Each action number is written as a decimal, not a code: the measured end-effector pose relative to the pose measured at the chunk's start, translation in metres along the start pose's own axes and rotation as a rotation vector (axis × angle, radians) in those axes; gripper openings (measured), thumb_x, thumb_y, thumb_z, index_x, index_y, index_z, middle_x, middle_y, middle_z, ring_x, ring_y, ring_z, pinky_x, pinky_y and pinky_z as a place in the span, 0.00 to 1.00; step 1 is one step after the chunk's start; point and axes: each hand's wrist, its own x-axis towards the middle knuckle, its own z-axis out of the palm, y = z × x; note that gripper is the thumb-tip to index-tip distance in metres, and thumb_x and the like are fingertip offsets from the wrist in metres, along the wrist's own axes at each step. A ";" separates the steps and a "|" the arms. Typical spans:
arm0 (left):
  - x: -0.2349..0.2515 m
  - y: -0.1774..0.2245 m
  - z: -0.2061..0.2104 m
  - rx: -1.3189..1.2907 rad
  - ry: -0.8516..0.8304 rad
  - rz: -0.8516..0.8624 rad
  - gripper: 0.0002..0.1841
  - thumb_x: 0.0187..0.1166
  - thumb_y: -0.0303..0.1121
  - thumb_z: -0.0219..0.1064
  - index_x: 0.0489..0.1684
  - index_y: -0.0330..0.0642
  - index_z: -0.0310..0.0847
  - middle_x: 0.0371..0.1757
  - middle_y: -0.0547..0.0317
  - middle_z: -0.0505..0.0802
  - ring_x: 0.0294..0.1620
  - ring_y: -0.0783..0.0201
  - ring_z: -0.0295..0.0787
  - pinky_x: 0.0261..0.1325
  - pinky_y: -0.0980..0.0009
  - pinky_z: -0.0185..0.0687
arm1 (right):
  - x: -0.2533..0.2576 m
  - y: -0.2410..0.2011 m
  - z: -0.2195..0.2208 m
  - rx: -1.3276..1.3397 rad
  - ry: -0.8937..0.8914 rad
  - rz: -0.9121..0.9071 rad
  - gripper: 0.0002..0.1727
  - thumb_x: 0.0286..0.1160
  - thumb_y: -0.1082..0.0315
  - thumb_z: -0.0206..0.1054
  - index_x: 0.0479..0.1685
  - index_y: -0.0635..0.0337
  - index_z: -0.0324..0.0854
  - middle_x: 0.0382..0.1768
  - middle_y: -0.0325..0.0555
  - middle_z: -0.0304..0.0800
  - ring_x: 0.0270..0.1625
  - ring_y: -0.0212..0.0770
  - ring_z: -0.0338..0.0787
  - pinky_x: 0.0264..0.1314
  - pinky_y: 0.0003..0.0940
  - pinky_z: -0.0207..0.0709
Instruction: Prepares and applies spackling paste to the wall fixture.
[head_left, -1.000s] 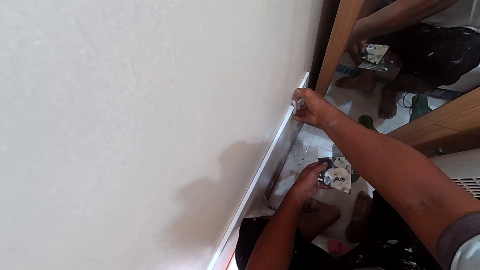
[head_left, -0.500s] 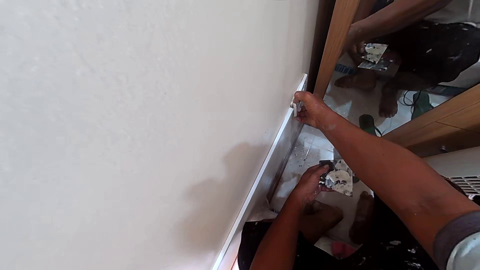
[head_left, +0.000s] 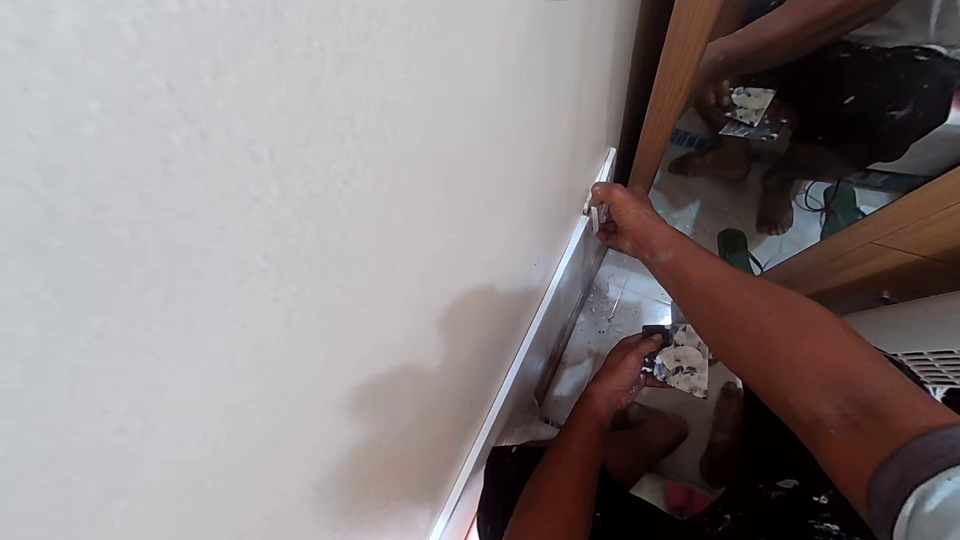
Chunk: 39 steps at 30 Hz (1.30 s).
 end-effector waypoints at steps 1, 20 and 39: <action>0.000 -0.001 0.001 0.005 -0.004 0.000 0.16 0.93 0.37 0.53 0.68 0.38 0.75 0.52 0.47 0.91 0.47 0.54 0.92 0.46 0.55 0.92 | 0.001 0.000 -0.001 0.017 -0.005 0.007 0.33 0.62 0.53 0.76 0.66 0.58 0.72 0.46 0.52 0.83 0.40 0.44 0.87 0.38 0.39 0.82; -0.001 -0.001 0.004 0.023 -0.026 0.003 0.17 0.93 0.38 0.51 0.69 0.39 0.75 0.53 0.48 0.91 0.48 0.54 0.92 0.47 0.54 0.91 | 0.036 -0.059 -0.017 -0.429 0.029 -0.199 0.39 0.57 0.62 0.77 0.75 0.52 0.70 0.64 0.60 0.82 0.62 0.61 0.88 0.50 0.66 0.84; -0.005 -0.004 0.012 0.046 -0.018 -0.007 0.17 0.93 0.39 0.52 0.68 0.39 0.75 0.50 0.48 0.91 0.45 0.55 0.92 0.45 0.57 0.91 | 0.040 -0.061 -0.014 -0.332 0.149 -0.204 0.28 0.59 0.62 0.78 0.63 0.55 0.82 0.59 0.59 0.86 0.60 0.60 0.88 0.51 0.67 0.83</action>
